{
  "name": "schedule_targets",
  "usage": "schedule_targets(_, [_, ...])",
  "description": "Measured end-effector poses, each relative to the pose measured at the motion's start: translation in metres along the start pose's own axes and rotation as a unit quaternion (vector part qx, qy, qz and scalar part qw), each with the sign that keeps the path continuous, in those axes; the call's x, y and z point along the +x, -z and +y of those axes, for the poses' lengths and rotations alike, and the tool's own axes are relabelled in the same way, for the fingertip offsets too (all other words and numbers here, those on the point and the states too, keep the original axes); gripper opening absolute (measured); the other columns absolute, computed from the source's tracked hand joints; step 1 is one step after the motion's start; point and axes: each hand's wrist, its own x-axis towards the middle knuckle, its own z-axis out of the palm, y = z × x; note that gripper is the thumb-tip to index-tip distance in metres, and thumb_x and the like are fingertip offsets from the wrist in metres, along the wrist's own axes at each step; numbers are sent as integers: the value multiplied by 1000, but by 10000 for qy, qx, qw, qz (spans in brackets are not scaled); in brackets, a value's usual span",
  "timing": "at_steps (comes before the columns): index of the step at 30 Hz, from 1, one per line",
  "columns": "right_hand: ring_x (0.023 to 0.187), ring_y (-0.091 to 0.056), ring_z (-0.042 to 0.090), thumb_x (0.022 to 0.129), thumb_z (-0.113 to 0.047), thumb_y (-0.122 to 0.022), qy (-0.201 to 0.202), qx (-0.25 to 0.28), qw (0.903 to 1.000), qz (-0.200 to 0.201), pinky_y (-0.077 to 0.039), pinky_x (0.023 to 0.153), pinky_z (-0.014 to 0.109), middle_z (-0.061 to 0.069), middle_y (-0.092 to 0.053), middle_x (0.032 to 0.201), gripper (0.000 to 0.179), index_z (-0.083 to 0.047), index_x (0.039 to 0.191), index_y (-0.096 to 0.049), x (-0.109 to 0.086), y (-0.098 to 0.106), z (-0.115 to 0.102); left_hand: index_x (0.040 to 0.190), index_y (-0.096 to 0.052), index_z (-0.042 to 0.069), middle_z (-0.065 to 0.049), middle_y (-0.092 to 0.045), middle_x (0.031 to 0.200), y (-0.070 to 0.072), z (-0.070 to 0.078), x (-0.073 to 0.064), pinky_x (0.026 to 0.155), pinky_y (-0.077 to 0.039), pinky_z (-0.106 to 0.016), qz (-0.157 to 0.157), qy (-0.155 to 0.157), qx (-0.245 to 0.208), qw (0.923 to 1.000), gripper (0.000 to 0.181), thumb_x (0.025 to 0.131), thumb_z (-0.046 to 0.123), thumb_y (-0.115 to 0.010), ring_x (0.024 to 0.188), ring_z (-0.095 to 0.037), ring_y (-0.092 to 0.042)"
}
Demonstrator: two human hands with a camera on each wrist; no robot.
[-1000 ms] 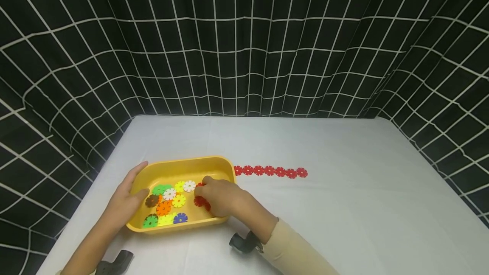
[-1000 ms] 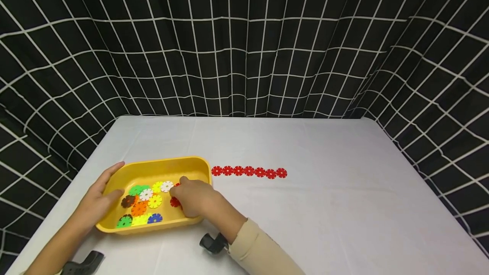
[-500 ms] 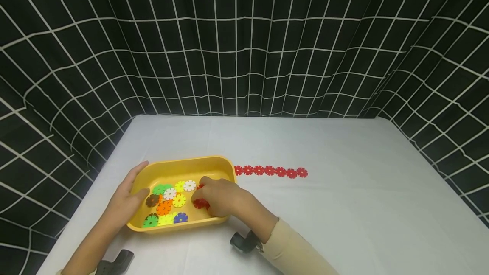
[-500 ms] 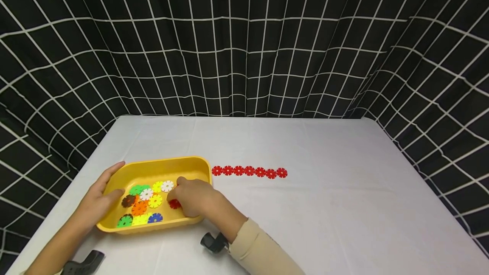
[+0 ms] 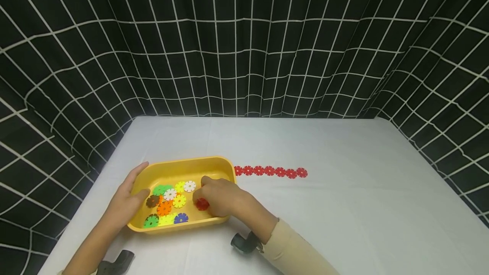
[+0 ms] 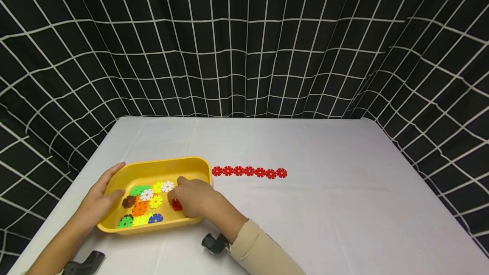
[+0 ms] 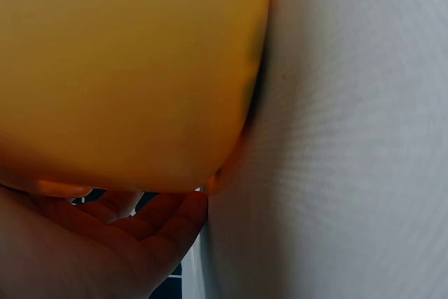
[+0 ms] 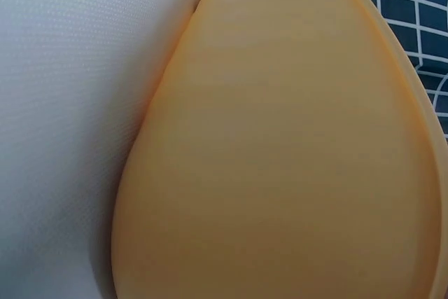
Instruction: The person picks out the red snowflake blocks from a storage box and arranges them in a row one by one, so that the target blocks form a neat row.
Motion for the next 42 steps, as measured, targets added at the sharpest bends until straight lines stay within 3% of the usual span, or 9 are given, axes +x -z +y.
schedule_targets(14, [71, -49, 11, 83, -4, -78, -2, -34, 10000, 32, -42, 62, 20, -5, -51, 86, 26, -22, 101, -72, 2, -1, -1, 161, -18, 15, -23, -20, 162, 1, 2, -1, 104, -35, -69, -9, 11, 58, 10000, 75, 95, 0, -50, 140, -52, -28])
schedule_targets(32, [71, -49, 11, 82, -14, -82, -401, 106, 9991, -19, -43, 59, 20, -4, -49, 81, 20, -17, 91, -64, 2, -1, -2, 161, -18, 14, -23, -20, 162, 0, 0, 0, 104, -35, -69, -8, 19, 43, 10000, 75, 95, 0, -50, 140, -52, -29])
schedule_targets(42, [71, -48, 11, 82, -16, -83, -319, -97, 9994, 38, -42, 61, 19, -5, -49, 79, 19, -17, 90, -66, 2, 0, -2, 161, -18, 15, -23, -20, 162, 0, 1, 0, 103, -36, -69, -28, 38, 59, 10000, 75, 96, 1, -50, 140, -52, -29])
